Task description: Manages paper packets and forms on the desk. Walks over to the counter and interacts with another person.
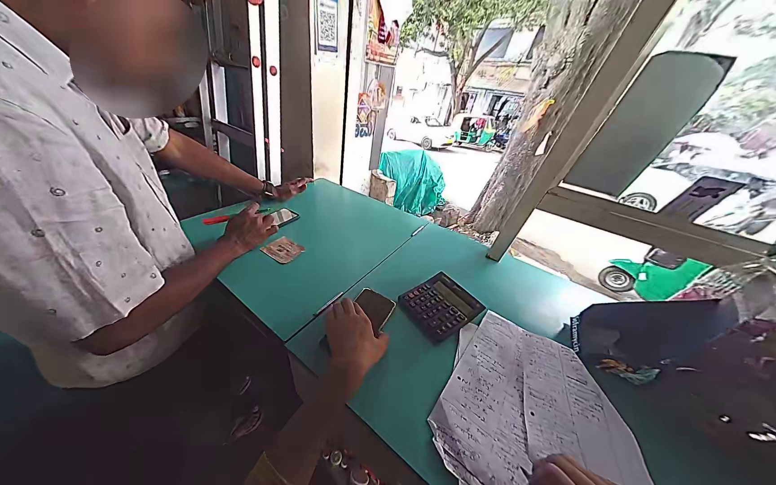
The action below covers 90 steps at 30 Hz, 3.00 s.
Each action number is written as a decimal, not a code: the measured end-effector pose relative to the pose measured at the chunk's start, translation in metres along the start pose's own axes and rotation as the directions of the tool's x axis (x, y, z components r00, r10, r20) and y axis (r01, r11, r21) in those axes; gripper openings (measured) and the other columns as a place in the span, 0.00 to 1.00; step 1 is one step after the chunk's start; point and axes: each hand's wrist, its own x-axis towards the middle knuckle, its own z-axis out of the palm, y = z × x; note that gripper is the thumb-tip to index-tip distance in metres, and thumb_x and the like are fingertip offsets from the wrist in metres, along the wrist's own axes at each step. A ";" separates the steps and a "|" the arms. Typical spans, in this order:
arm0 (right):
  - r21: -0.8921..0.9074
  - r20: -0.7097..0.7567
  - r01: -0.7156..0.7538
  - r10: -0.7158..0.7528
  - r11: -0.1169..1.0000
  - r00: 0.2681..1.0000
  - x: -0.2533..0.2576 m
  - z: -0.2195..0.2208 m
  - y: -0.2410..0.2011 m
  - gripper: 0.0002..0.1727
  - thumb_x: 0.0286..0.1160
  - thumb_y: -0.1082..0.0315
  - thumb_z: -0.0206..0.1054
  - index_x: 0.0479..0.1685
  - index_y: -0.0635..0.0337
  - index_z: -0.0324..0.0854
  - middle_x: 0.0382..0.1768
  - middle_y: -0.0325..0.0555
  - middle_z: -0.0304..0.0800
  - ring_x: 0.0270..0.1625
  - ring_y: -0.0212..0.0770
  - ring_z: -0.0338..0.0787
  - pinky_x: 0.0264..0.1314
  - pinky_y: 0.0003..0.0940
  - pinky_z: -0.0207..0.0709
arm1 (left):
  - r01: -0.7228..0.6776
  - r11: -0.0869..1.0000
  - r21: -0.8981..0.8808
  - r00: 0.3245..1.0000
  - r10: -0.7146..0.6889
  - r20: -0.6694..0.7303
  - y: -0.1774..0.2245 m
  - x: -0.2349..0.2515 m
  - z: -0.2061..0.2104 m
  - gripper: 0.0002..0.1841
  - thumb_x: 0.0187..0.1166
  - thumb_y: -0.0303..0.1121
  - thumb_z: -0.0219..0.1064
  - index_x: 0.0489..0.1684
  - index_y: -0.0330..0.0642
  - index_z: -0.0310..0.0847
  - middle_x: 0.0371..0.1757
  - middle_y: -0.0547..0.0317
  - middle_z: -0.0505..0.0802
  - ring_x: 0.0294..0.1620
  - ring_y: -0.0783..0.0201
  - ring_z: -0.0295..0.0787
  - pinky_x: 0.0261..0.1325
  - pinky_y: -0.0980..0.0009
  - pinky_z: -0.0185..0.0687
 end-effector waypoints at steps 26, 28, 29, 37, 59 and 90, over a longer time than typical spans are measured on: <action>0.062 0.182 0.044 -0.055 0.997 0.982 0.202 0.127 -0.003 0.14 0.77 0.60 0.60 0.48 0.58 0.85 0.46 0.45 0.96 0.71 0.57 0.86 0.76 0.69 0.60 | -0.488 0.848 -0.205 0.678 0.221 -0.701 -0.084 -0.028 0.070 0.52 0.63 0.67 0.64 0.80 0.28 0.70 0.69 0.42 0.89 0.70 0.47 0.87 0.80 0.39 0.63; 0.118 0.068 0.085 -0.094 0.989 0.993 0.197 0.121 -0.008 0.12 0.78 0.57 0.54 0.44 0.49 0.82 0.42 0.36 0.95 0.67 0.47 0.87 0.75 0.59 0.60 | -0.480 0.857 -0.189 0.673 0.221 -0.706 -0.083 -0.027 0.070 0.52 0.63 0.67 0.64 0.79 0.28 0.70 0.68 0.42 0.90 0.67 0.48 0.88 0.80 0.41 0.64; 0.125 0.029 0.071 -0.075 0.990 0.997 0.198 0.120 -0.004 0.13 0.79 0.58 0.53 0.44 0.50 0.82 0.43 0.38 0.95 0.66 0.48 0.87 0.75 0.59 0.62 | -0.476 0.860 -0.184 0.674 0.223 -0.704 -0.083 -0.027 0.070 0.51 0.64 0.68 0.63 0.79 0.29 0.70 0.68 0.43 0.89 0.67 0.49 0.88 0.80 0.41 0.63; 0.101 0.201 -0.102 0.080 0.990 0.976 0.204 0.137 0.021 0.14 0.76 0.64 0.60 0.51 0.62 0.83 0.63 0.53 0.91 0.79 0.67 0.77 0.75 0.74 0.59 | -0.477 0.857 -0.196 0.695 0.231 -0.681 -0.083 -0.029 0.068 0.52 0.63 0.67 0.65 0.80 0.30 0.69 0.70 0.42 0.88 0.71 0.49 0.85 0.80 0.39 0.62; 0.117 0.026 -0.175 0.173 0.978 0.985 0.205 0.139 0.036 0.16 0.77 0.64 0.54 0.50 0.60 0.85 0.51 0.48 0.94 0.68 0.63 0.85 0.68 0.69 0.63 | -0.469 0.859 -0.204 0.725 0.242 -0.645 -0.085 -0.031 0.065 0.51 0.65 0.65 0.65 0.81 0.29 0.68 0.72 0.42 0.86 0.72 0.49 0.84 0.83 0.39 0.59; 0.297 0.104 -0.096 0.068 0.950 0.992 0.209 0.135 0.033 0.14 0.76 0.70 0.52 0.50 0.57 0.82 0.50 0.42 0.93 0.71 0.54 0.84 0.74 0.65 0.60 | -0.475 0.859 -0.193 0.713 0.247 -0.657 -0.085 -0.029 0.068 0.47 0.67 0.65 0.63 0.79 0.33 0.72 0.73 0.43 0.87 0.74 0.51 0.84 0.84 0.40 0.58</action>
